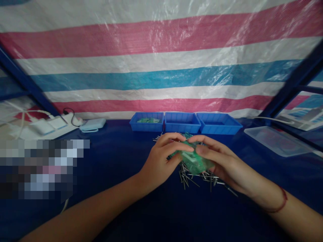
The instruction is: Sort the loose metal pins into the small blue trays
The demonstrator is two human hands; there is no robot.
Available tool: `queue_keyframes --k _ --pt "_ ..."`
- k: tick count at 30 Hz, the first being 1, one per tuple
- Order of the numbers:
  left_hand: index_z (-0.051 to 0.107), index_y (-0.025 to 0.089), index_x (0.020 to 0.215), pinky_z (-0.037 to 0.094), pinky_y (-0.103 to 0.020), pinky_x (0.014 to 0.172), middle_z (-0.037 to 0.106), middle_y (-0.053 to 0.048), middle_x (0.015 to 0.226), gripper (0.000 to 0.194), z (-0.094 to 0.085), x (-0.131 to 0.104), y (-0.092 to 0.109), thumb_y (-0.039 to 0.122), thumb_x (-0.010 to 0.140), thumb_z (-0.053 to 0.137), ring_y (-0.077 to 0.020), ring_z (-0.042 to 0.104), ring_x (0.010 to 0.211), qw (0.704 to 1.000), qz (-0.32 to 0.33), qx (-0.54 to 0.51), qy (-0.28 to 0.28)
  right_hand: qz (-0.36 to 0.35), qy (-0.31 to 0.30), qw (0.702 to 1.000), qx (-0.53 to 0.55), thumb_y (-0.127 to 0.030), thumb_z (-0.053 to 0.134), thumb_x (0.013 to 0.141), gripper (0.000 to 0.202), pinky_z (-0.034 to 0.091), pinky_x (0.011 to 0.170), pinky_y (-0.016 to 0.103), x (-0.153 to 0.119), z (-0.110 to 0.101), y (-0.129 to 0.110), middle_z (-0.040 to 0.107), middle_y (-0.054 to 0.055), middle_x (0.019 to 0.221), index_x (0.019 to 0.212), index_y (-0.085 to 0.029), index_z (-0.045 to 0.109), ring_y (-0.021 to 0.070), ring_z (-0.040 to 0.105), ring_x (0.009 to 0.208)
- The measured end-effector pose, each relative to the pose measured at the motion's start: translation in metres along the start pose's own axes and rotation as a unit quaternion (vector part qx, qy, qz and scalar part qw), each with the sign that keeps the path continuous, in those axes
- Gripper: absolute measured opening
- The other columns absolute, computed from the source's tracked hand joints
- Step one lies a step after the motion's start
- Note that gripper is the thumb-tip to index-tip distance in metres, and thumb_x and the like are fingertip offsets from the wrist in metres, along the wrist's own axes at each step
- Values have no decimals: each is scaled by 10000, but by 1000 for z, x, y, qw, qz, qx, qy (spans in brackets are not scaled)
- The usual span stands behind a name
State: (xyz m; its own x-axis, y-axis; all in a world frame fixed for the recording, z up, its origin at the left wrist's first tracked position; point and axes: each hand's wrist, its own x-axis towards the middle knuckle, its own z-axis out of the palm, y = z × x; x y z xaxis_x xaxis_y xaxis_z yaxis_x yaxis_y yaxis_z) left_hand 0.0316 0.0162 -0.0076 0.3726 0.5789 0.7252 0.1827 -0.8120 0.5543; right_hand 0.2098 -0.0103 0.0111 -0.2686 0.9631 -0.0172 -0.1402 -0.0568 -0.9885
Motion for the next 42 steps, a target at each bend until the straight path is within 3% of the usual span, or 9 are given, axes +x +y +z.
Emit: queue_keyframes --k 6,10,20,24,27,30,35,39,42 --pt "344 212 1325 366 -426 1016 462 -108 1252 527 4 -15 9 131 837 526 -220 415 1196 994 -64 82 -40 -172 126 959 -188 -366 664 743 138 411 449 242 9 -19 1 544 -20 616 773 -241 615 106 478 507" --pt "441 202 1270 341 -437 1028 444 -121 1262 426 4 -28 11 221 850 513 -246 393 1207 981 -38 141 -131 -226 201 901 -310 -394 637 758 188 426 487 284 28 -24 -3 595 4 658 864 -239 645 142 527 562" --pt "627 188 1054 379 -421 999 499 -119 1201 259 7 -34 4 274 836 517 -272 396 1191 973 8 164 -162 -325 68 832 -445 -269 495 855 272 509 813 384 136 43 -17 673 86 1039 1087 -171 599 193 633 917" --pt "637 187 1042 352 -427 1027 504 -114 1215 260 6 -37 1 284 832 520 -281 373 1218 970 4 179 -162 -318 35 807 -496 -206 556 788 228 461 896 451 146 44 -9 694 80 1003 995 -181 650 238 628 959" --pt "625 189 1073 306 -444 1060 496 -111 1237 281 6 -38 0 301 841 511 -291 341 1245 965 -2 192 -177 -322 61 786 -524 -227 532 805 251 409 950 461 121 27 -15 675 97 1052 1024 -162 636 250 594 1024" --pt "614 201 1084 299 -465 1060 497 -100 1241 268 6 -37 1 287 865 486 -293 324 1253 962 -12 199 -186 -300 67 762 -569 -250 486 832 232 477 819 379 84 0 -28 688 75 980 990 -174 638 210 632 897" --pt "614 232 1070 331 -492 1028 517 -68 1220 249 9 -35 3 204 878 459 -287 334 1236 958 -32 214 -186 -165 -29 740 -651 -199 496 778 161 444 563 300 45 -61 -34 662 -8 671 775 -218 656 143 585 562" --pt "615 246 1056 360 -517 998 524 -59 1209 249 11 -35 3 175 871 465 -291 342 1225 958 -30 219 -182 -90 -38 763 -639 -264 519 784 160 435 508 273 33 -102 -20 655 0 630 764 -196 662 136 580 531" --pt "611 251 1052 366 -526 990 530 -54 1195 250 11 -34 3 165 864 471 -291 350 1212 957 -31 221 -187 -52 -45 773 -630 -394 550 792 239 433 488 258 28 -112 -12 652 4 636 814 -189 672 132 580 529"
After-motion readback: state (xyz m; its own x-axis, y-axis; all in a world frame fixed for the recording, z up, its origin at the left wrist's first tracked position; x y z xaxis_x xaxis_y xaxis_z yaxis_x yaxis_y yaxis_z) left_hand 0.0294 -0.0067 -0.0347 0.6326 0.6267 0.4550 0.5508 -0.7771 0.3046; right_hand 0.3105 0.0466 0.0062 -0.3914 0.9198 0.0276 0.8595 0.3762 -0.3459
